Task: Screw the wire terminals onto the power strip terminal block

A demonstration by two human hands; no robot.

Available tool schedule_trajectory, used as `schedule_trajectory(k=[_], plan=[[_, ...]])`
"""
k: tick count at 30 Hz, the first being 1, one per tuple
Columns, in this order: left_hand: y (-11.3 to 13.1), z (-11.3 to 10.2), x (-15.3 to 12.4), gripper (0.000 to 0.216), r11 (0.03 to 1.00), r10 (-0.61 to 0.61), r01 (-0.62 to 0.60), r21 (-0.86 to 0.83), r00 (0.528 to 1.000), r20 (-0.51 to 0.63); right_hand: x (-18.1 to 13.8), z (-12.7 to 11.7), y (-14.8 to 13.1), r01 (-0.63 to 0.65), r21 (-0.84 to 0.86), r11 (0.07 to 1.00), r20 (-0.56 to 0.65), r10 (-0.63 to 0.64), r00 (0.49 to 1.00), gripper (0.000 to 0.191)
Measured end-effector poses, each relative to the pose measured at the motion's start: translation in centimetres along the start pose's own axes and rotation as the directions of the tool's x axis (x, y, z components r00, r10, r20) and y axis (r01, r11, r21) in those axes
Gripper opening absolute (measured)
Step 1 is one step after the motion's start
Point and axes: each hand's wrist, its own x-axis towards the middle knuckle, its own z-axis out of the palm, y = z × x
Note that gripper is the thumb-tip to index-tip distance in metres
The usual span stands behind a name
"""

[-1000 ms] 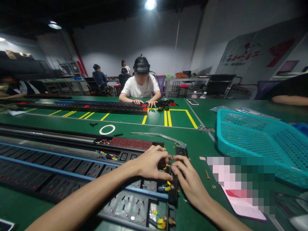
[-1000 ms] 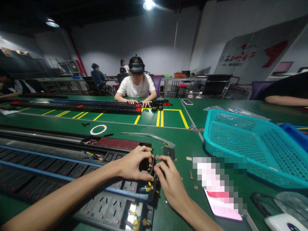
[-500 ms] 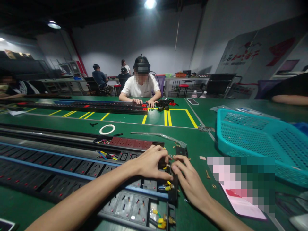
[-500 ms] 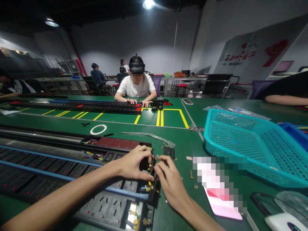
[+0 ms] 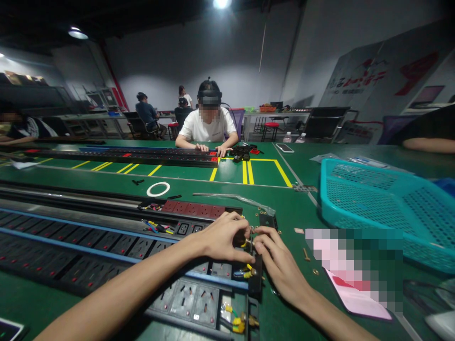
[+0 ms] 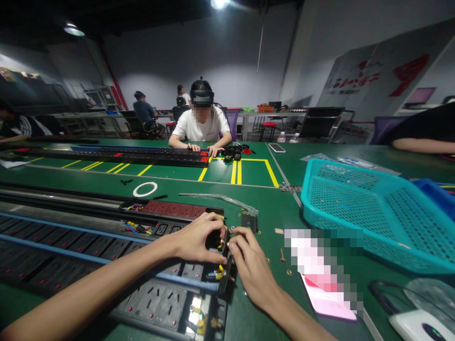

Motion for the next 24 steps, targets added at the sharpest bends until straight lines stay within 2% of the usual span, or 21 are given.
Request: schedule_trajectory(k=[5, 11, 18, 24], plan=[[0.04, -0.08, -0.01, 0.048, 1.000, 0.011, -0.011, -0.001, 1.000, -0.002, 0.01, -0.25, -0.28, 0.021, 0.022, 1.000, -0.016, -0.020, 1.000, 0.016], [0.02, 0.01, 0.03, 0.047, 1.000, 0.017, -0.017, -0.009, 1.000, -0.004, 0.08, -0.01, 0.04, -0.021, 0.010, 1.000, 0.027, 0.021, 0.999, 0.032], [-0.12, 0.09, 0.02, 0.045, 1.000, 0.028, -0.028, -0.013, 1.000, -0.008, -0.04, -0.18, -0.03, 0.008, 0.034, 0.999, -0.010, -0.008, 1.000, 0.015], [-0.11, 0.15, -0.04, 0.044, 0.999, 0.051, -0.051, -0.016, 0.999, -0.006, 0.19, 0.14, 0.38, 0.016, 0.056, 0.998, 0.012, -0.017, 1.000, 0.019]])
